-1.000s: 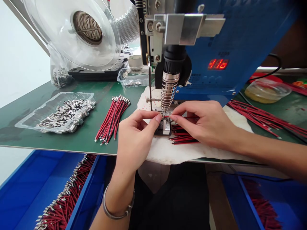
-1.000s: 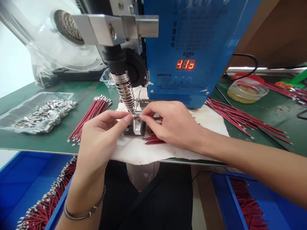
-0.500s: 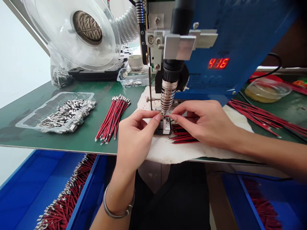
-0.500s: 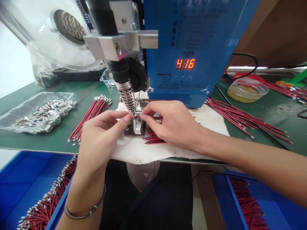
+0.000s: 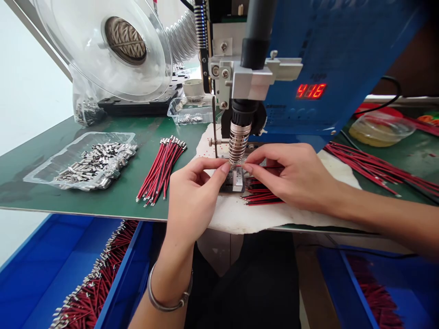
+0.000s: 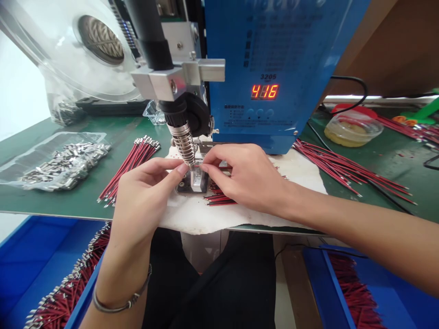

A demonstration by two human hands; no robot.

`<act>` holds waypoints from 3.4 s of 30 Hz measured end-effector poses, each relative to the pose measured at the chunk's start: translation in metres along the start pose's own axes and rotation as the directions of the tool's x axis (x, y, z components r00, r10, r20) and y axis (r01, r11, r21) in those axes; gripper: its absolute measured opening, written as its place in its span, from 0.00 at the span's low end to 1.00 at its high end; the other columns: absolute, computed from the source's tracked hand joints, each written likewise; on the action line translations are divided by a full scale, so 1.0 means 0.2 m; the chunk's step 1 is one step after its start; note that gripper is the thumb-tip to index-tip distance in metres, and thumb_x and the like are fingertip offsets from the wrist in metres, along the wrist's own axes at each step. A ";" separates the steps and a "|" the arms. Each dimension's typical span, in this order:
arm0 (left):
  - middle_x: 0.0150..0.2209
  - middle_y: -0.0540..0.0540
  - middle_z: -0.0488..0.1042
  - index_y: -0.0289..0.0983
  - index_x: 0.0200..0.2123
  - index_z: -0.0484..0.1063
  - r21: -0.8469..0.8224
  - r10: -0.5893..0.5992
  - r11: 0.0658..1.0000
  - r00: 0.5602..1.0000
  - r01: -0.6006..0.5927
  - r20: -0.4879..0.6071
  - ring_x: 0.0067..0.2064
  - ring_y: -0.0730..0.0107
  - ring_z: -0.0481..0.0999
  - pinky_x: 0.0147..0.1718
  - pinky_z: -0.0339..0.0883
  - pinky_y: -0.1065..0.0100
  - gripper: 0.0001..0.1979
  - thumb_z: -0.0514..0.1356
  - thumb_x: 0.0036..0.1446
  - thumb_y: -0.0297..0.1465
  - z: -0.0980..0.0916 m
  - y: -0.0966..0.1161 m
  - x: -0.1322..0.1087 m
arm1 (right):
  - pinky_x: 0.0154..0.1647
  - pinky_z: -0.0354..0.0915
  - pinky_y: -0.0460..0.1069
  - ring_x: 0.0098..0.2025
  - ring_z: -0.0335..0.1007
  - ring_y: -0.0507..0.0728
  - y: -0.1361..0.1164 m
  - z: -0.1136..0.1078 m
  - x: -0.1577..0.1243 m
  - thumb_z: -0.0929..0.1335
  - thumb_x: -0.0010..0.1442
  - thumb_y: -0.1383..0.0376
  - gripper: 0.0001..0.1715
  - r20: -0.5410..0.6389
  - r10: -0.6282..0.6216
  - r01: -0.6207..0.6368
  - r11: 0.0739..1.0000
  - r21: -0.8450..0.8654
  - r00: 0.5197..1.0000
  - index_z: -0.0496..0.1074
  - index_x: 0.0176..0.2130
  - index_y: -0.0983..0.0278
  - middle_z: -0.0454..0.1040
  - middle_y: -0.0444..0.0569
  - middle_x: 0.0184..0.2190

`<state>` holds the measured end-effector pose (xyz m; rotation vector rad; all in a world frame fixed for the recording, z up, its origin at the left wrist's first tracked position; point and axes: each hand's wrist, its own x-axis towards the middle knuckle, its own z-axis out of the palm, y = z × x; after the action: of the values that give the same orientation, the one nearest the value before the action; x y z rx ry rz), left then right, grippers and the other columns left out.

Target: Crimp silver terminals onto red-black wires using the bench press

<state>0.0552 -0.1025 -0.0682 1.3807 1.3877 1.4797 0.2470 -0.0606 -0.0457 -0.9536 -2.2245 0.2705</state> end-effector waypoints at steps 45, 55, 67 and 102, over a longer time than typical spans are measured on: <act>0.35 0.47 0.81 0.41 0.34 0.82 0.063 -0.019 0.998 1.000 0.018 0.013 0.33 0.71 0.74 0.30 0.64 0.71 0.09 0.70 0.54 0.40 -0.01 0.00 0.00 | 0.35 0.68 0.47 0.36 0.76 0.52 0.06 -0.03 0.02 0.67 0.67 0.69 0.07 0.046 -0.314 0.317 0.942 -0.107 0.948 0.77 0.40 0.64 0.81 0.46 0.35; 0.35 0.47 0.79 0.40 0.36 0.81 0.038 0.000 0.999 1.000 -0.001 0.007 0.32 0.70 0.73 0.30 0.64 0.70 0.11 0.68 0.57 0.41 -0.01 0.00 0.00 | 0.37 0.68 0.48 0.36 0.77 0.54 0.04 -0.04 0.02 0.67 0.67 0.67 0.08 0.065 -0.273 0.278 0.957 -0.088 0.960 0.77 0.40 0.64 0.81 0.47 0.35; 0.23 0.50 0.64 0.37 0.24 0.68 -0.097 0.023 0.995 0.999 -0.026 -0.040 0.23 0.74 0.56 0.24 0.51 0.67 0.21 0.59 0.65 0.43 -0.01 0.00 0.01 | 0.36 0.69 0.50 0.35 0.76 0.55 0.03 -0.05 0.02 0.67 0.66 0.67 0.07 0.079 -0.223 0.229 0.971 -0.072 0.972 0.77 0.39 0.60 0.80 0.46 0.34; 0.23 0.48 0.66 0.37 0.22 0.66 -0.126 0.067 0.989 0.996 -0.074 -0.057 0.24 0.72 0.58 0.26 0.53 0.66 0.22 0.55 0.68 0.40 0.01 0.02 -0.01 | 0.36 0.67 0.49 0.34 0.76 0.54 0.03 -0.04 0.02 0.67 0.65 0.68 0.07 0.056 -0.238 0.242 0.967 -0.081 0.970 0.77 0.39 0.63 0.80 0.46 0.34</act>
<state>0.0574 -0.1049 -0.0650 1.3307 1.2636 1.6331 0.2548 -0.0542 -0.0410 -0.7182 -2.3829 0.0859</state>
